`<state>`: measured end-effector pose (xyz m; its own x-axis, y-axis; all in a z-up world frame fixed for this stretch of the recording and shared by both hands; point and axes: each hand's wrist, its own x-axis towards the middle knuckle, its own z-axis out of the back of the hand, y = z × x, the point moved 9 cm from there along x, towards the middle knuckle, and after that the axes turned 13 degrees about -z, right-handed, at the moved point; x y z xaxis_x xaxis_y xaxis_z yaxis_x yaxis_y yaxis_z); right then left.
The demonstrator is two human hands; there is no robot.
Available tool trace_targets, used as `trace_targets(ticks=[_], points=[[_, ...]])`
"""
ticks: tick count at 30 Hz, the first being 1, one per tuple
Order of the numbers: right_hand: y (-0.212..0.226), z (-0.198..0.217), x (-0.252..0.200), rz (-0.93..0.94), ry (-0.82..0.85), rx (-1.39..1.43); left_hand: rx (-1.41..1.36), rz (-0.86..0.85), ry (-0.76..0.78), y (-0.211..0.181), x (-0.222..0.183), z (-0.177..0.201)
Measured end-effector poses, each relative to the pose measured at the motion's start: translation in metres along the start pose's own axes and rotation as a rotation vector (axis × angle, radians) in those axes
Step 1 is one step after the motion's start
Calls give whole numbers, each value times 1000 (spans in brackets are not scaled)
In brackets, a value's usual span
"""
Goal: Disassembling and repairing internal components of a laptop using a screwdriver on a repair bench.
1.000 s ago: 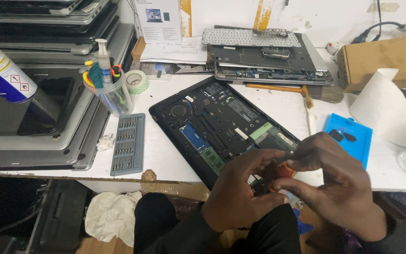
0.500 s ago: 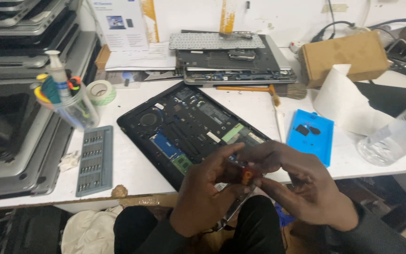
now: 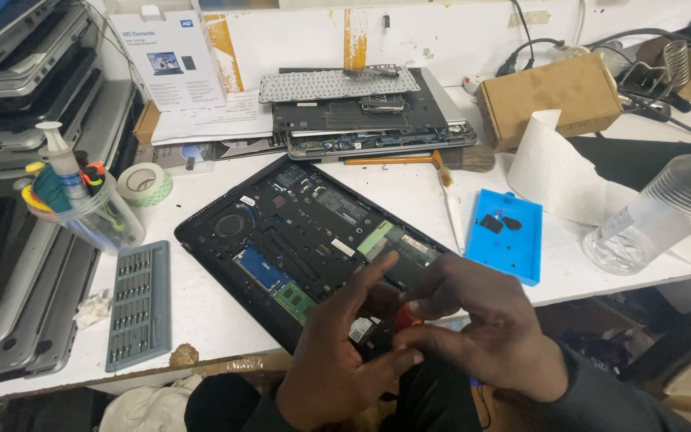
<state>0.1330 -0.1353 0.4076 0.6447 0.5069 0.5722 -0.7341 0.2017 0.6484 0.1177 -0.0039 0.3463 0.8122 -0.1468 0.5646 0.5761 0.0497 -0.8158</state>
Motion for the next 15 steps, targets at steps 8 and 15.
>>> trace_targets(ticks=[8,15], points=[[-6,-1,-3,-103,66,16,111,-14,-118,-1,0,9],[-3,-3,-10,-60,55,24,137,86,-23,10,-7,5]])
